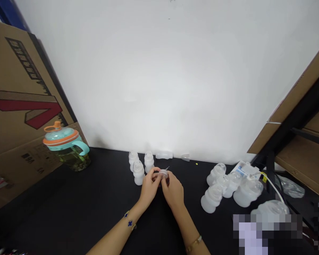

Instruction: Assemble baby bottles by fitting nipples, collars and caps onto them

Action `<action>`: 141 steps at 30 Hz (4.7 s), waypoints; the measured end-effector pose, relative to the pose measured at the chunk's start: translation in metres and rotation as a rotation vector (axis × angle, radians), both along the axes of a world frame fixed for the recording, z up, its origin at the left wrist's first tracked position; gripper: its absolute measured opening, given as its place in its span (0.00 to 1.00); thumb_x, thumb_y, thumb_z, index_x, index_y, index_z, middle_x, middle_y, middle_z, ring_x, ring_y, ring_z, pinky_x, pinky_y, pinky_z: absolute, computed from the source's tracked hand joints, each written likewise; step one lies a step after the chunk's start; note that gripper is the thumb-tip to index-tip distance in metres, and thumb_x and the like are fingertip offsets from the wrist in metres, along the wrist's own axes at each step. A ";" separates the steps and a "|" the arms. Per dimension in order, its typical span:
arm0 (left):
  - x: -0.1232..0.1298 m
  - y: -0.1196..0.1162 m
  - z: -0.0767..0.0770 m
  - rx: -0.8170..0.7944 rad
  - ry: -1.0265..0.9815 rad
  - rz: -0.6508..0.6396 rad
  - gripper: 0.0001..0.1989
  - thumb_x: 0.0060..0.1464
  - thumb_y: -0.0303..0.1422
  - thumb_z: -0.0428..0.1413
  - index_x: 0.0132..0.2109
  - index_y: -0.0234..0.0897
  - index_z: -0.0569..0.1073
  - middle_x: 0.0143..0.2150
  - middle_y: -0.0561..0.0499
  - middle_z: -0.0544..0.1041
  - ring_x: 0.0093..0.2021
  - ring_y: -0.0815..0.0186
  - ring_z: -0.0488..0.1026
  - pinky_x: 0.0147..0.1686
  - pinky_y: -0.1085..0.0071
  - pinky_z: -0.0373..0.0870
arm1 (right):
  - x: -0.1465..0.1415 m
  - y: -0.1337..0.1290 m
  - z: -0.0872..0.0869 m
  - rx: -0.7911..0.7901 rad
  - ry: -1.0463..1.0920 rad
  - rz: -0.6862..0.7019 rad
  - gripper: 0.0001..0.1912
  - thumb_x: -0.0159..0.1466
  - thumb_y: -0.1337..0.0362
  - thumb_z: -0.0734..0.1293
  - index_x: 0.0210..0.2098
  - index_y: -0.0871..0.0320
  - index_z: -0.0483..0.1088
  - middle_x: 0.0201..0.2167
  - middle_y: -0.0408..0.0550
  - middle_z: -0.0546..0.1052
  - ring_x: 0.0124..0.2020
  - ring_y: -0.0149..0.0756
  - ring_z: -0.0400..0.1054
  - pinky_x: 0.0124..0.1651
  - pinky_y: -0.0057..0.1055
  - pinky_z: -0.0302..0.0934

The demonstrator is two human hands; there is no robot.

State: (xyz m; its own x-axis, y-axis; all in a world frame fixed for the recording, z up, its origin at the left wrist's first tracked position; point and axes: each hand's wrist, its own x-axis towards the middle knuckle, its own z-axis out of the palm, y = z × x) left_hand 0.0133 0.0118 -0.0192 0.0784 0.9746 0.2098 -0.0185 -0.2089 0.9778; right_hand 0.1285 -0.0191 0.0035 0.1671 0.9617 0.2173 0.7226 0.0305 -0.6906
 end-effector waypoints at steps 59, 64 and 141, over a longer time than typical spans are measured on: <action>0.001 -0.001 0.010 -0.098 -0.187 0.015 0.11 0.49 0.35 0.61 0.37 0.38 0.67 0.22 0.60 0.67 0.18 0.75 0.63 0.17 0.80 0.61 | 0.001 0.002 -0.007 0.041 0.034 0.055 0.18 0.69 0.50 0.54 0.31 0.53 0.65 0.23 0.42 0.73 0.25 0.37 0.69 0.29 0.28 0.50; 0.001 0.001 0.009 -0.104 -0.186 0.015 0.11 0.48 0.35 0.62 0.36 0.38 0.67 0.22 0.60 0.68 0.17 0.75 0.63 0.16 0.80 0.61 | 0.001 0.003 -0.007 0.028 0.042 0.058 0.17 0.69 0.50 0.55 0.32 0.53 0.66 0.24 0.42 0.74 0.26 0.37 0.69 0.29 0.27 0.51; 0.001 0.001 0.007 -0.037 -0.088 0.070 0.12 0.56 0.41 0.59 0.42 0.38 0.72 0.29 0.54 0.74 0.23 0.72 0.67 0.22 0.77 0.62 | 0.006 0.015 -0.019 0.083 0.677 0.026 0.28 0.59 0.44 0.68 0.52 0.55 0.67 0.40 0.50 0.78 0.26 0.33 0.71 0.23 0.27 0.63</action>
State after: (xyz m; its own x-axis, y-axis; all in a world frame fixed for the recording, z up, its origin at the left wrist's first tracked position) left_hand 0.0148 0.0123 -0.0123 -0.0077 0.9843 0.1763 -0.0916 -0.1763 0.9801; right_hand 0.1345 -0.0041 -0.0157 0.2689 0.9521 0.1459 0.1303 0.1142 -0.9849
